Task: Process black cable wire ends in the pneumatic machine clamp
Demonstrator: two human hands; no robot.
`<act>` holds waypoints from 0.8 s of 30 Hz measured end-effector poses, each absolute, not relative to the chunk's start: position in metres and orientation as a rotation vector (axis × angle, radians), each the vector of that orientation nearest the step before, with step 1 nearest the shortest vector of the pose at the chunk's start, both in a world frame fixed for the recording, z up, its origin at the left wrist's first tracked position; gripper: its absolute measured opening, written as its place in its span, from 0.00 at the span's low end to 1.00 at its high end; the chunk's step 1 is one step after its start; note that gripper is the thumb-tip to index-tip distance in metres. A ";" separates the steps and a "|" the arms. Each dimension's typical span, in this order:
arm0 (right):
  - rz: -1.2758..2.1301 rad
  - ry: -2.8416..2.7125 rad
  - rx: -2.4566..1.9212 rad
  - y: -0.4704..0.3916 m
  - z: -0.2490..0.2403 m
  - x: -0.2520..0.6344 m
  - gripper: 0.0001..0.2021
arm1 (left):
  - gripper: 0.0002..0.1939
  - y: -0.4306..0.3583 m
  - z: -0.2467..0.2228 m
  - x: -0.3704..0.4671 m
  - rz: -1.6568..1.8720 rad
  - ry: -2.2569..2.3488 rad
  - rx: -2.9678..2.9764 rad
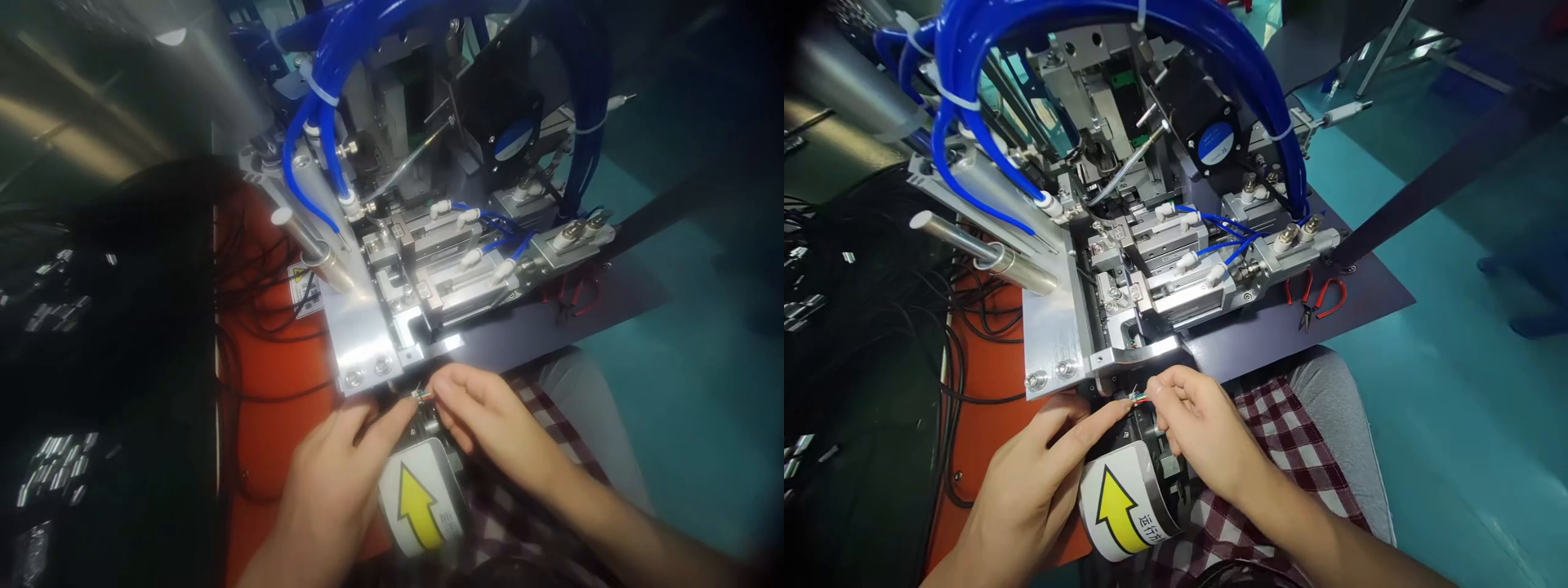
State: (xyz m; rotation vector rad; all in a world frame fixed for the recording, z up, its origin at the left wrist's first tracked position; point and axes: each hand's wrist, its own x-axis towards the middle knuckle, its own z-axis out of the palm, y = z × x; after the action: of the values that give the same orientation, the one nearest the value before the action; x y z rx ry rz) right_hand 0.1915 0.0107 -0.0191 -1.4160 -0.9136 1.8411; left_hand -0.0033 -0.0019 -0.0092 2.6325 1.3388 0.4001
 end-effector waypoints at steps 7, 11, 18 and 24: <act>1.828 -0.941 -1.461 0.011 -0.018 0.186 0.12 | 0.18 0.000 -0.007 -0.002 0.475 1.284 2.635; 1.591 -1.063 -1.468 0.007 -0.024 0.184 0.09 | 0.19 -0.004 -0.017 -0.004 0.539 1.323 2.558; 1.010 -1.460 -1.400 0.002 -0.028 0.180 0.06 | 0.21 -0.006 -0.019 -0.004 0.521 1.326 2.506; 0.889 -1.577 -1.394 0.001 -0.027 0.183 0.08 | 0.19 -0.001 -0.010 -0.001 0.497 1.301 2.553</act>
State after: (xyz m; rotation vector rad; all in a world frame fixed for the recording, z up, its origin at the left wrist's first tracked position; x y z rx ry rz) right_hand 0.1826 0.0013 -0.0267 -1.3944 -1.5774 0.8888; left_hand -0.0009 -0.0013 -0.0098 2.5532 1.3012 0.4968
